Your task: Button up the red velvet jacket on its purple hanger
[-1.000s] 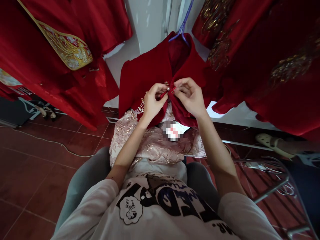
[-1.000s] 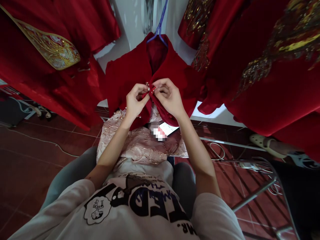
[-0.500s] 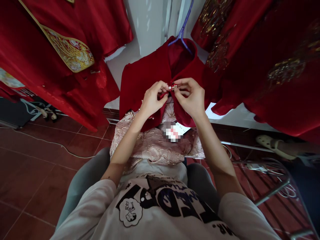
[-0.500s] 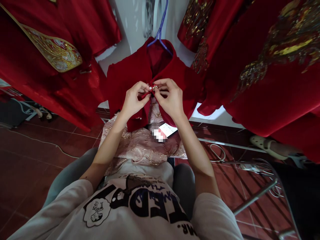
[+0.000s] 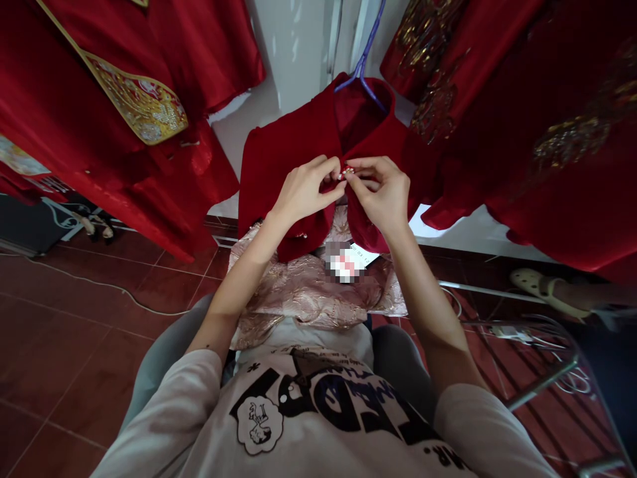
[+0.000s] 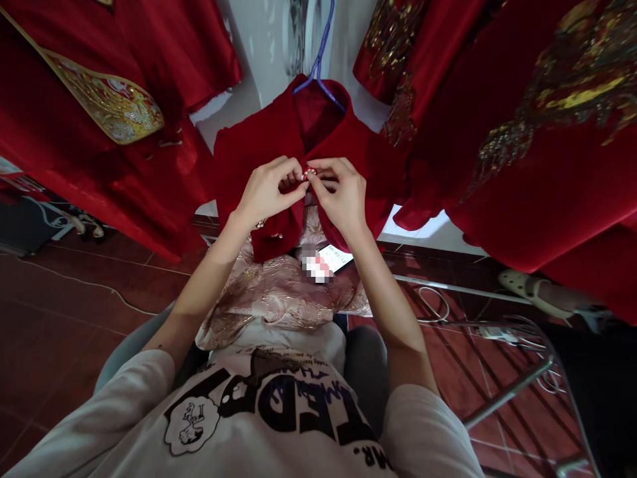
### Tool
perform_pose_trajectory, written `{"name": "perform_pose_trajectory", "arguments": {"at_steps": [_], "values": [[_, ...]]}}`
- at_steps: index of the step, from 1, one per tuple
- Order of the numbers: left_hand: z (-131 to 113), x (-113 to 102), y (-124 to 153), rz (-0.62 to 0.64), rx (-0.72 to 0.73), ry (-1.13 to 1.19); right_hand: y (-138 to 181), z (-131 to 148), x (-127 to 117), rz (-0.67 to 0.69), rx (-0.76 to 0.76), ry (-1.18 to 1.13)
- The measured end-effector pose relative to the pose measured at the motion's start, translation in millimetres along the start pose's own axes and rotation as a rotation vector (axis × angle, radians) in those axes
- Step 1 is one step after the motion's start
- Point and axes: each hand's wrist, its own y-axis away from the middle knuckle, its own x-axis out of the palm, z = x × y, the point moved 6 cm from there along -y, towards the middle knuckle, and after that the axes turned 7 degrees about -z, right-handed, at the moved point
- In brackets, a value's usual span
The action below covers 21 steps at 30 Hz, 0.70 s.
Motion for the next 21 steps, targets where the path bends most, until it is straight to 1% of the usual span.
{"name": "perform_pose_trajectory", "arguments": {"at_steps": [5,15,18,21], "values": [[-1.6,0.4,-3.5,0.034,0.002,-0.096,0.5,0.6,-1.9,0.021,-0.001,-0.023],[-7.0,0.3,-5.6,0.096,0.007,-0.153,0.4,-1.2,-2.9,0.038,0.017,-0.072],[-7.3,2.2,-5.9,0.112,0.032,-0.149,-0.2,-0.6,-2.9,0.039,0.035,-0.06],[-5.0,5.7,-5.3,0.107,0.069,-0.097,-1.2,0.5,-3.3,0.042,0.041,-0.041]]}}
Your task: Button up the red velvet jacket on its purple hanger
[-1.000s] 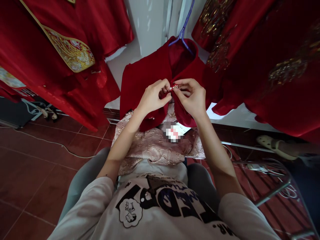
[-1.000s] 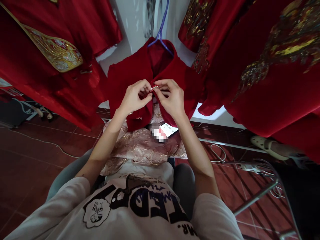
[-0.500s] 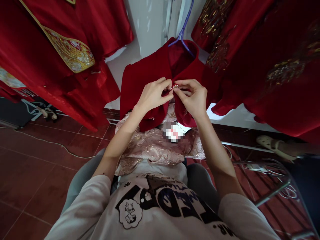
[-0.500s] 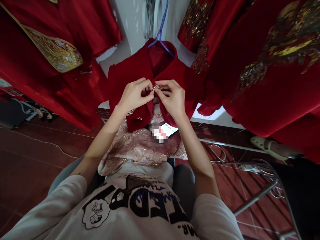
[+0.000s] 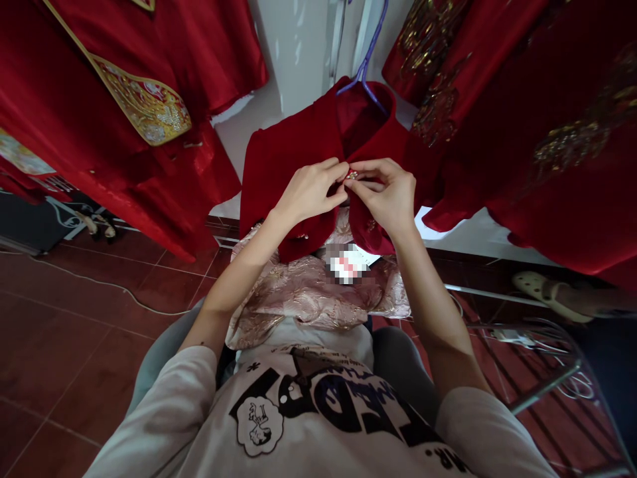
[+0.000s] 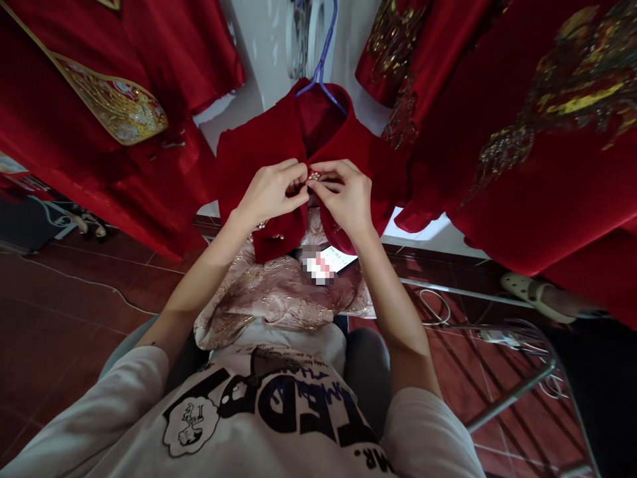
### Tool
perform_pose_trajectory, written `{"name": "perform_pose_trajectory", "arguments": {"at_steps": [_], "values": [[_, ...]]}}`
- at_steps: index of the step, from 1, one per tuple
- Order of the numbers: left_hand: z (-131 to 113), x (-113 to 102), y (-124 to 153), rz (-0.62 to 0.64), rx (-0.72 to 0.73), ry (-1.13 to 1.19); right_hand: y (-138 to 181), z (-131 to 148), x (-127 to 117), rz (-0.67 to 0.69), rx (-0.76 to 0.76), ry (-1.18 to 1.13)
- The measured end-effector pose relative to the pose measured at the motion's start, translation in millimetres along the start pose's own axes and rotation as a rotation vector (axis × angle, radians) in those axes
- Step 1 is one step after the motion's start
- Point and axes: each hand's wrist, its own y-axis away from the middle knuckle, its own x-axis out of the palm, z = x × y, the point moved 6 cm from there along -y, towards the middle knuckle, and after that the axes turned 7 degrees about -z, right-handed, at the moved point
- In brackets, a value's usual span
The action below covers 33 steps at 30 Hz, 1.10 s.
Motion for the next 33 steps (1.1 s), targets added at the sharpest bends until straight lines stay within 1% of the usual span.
{"name": "perform_pose_trajectory", "arguments": {"at_steps": [6,12,14,16,19,21,23,24,27,30,33], "values": [[6,7,3,-0.056,0.021,0.065,0,3,0,0.02,-0.011,0.035],[8,12,5,-0.04,0.034,0.072,0,8,1,0.048,-0.031,0.042],[6,11,4,-0.026,0.035,0.069,-1,9,2,0.06,-0.04,0.042],[4,9,4,-0.039,0.015,0.078,-1,9,2,0.061,-0.047,0.054],[2,7,10,-0.138,-0.086,0.159,9,3,2,0.041,-0.055,0.08],[9,12,21,-0.236,-0.217,0.28,22,-5,0,0.021,-0.042,0.117],[22,23,40,-0.333,-0.379,0.419,34,-18,-6,0.027,0.014,0.187],[30,29,50,-0.375,-0.453,0.472,39,-25,-10,0.05,0.056,0.228],[52,42,78,-0.448,-0.585,0.487,42,-38,-30,0.103,0.139,0.333],[70,38,95,-0.514,-0.632,0.419,34,-32,-61,0.052,0.113,0.426],[83,29,105,-0.564,-0.67,0.388,30,-8,-81,0.032,0.086,0.47]]}}
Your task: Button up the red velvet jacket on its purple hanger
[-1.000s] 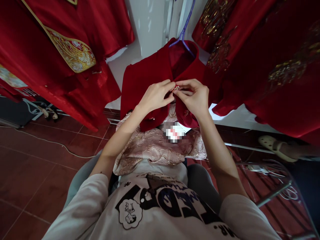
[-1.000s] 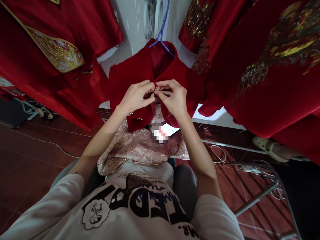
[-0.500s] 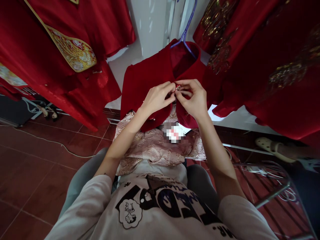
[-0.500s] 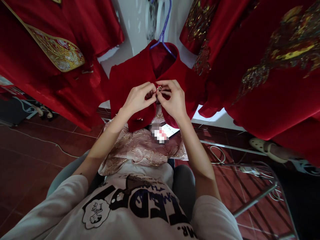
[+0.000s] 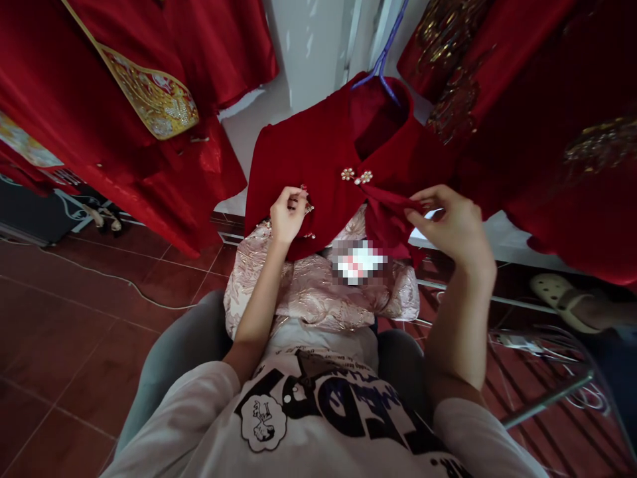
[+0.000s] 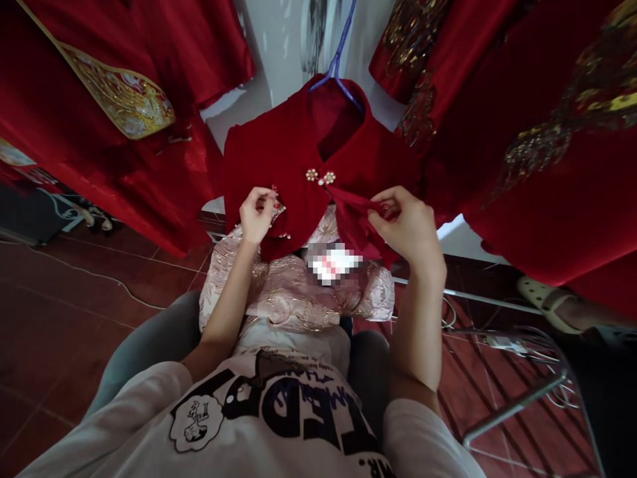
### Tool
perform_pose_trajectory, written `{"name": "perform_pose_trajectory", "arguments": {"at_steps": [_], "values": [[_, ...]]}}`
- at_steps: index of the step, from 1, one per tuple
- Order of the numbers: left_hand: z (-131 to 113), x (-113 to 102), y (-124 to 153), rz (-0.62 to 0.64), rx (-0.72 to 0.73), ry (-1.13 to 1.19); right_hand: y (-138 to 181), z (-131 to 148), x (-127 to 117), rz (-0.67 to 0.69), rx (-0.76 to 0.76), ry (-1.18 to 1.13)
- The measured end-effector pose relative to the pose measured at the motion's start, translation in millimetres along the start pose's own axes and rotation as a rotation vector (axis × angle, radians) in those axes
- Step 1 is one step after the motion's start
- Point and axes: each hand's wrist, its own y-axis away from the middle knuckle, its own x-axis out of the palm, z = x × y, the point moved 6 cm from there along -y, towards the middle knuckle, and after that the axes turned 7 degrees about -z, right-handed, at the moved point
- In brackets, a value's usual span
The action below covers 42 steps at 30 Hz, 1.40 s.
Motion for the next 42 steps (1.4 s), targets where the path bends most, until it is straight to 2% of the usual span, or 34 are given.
{"name": "perform_pose_trajectory", "arguments": {"at_steps": [4,7,10,15,21,23,27,30,33,36,39,42], "values": [[5,-4,-1,-0.014,0.023,-0.052,10,37,-24,-0.081,0.002,-0.008],[4,-4,2,-0.055,0.081,-0.094,19,62,-22,-0.031,-0.011,-0.105],[5,-3,4,-0.066,0.072,-0.097,24,72,-5,0.117,-0.023,-0.172],[3,0,5,-0.005,0.018,-0.051,30,76,29,0.351,-0.032,-0.322],[6,6,6,0.08,-0.074,0.098,35,78,71,0.455,0.034,-0.474],[9,8,6,0.106,-0.114,0.167,30,74,92,0.43,0.065,-0.517],[10,8,5,0.1,-0.178,0.244,11,63,131,0.218,0.102,-0.553],[11,7,4,0.078,-0.206,0.238,4,60,150,0.152,0.112,-0.545],[14,7,5,0.079,-0.228,0.252,5,60,158,0.151,0.117,-0.601],[18,11,7,0.102,-0.256,0.292,7,56,164,0.152,0.215,-0.727],[17,13,8,0.101,-0.288,0.36,5,48,169,0.091,0.31,-0.768],[16,10,7,0.089,-0.32,0.407,3,44,170,0.038,0.339,-0.774]]}}
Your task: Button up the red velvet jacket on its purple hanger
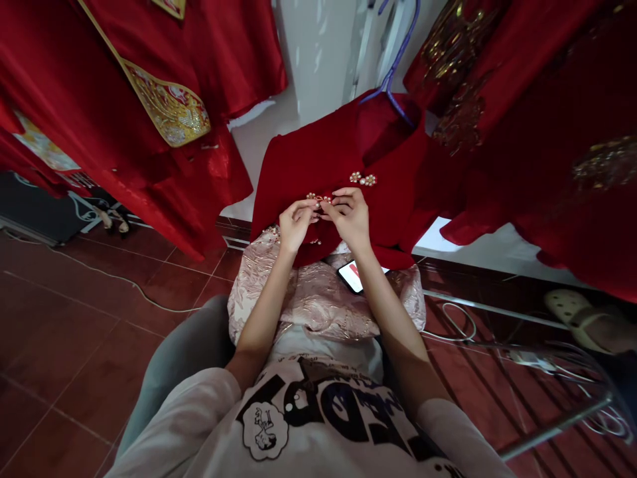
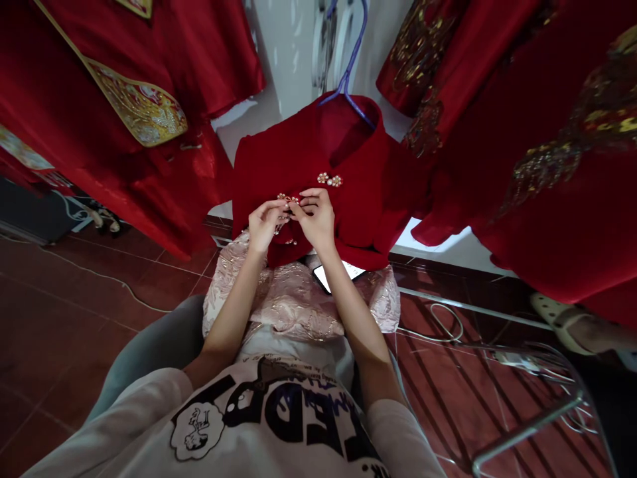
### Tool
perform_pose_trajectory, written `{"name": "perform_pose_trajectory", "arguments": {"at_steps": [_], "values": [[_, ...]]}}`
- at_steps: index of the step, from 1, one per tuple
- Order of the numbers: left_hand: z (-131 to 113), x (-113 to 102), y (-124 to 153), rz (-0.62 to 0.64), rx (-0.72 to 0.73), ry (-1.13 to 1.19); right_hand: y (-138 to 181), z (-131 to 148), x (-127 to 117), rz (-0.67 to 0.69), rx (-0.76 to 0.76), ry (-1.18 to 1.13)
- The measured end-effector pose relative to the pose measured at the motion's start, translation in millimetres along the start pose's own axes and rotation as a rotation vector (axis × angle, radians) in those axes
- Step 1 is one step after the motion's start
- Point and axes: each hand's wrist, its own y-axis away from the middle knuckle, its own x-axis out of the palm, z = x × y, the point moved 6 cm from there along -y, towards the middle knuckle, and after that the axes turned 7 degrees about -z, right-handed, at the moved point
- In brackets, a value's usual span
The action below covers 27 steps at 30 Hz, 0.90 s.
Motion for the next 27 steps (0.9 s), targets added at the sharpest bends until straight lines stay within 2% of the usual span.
{"name": "perform_pose_trajectory", "arguments": {"at_steps": [7,12,18,27], "values": [[-4,-7,-1,-0.019,0.008,0.019,7,7,-1,0.107,-0.019,0.063],[-8,-3,1,-0.004,0.079,-0.068,6,13,0,0.069,-0.085,0.18],[-22,-3,6,-0.058,0.218,-0.185,6,20,4,0.077,-0.196,0.293],[-28,-5,8,-0.109,0.241,-0.249,4,31,6,0.062,-0.305,0.404]]}}
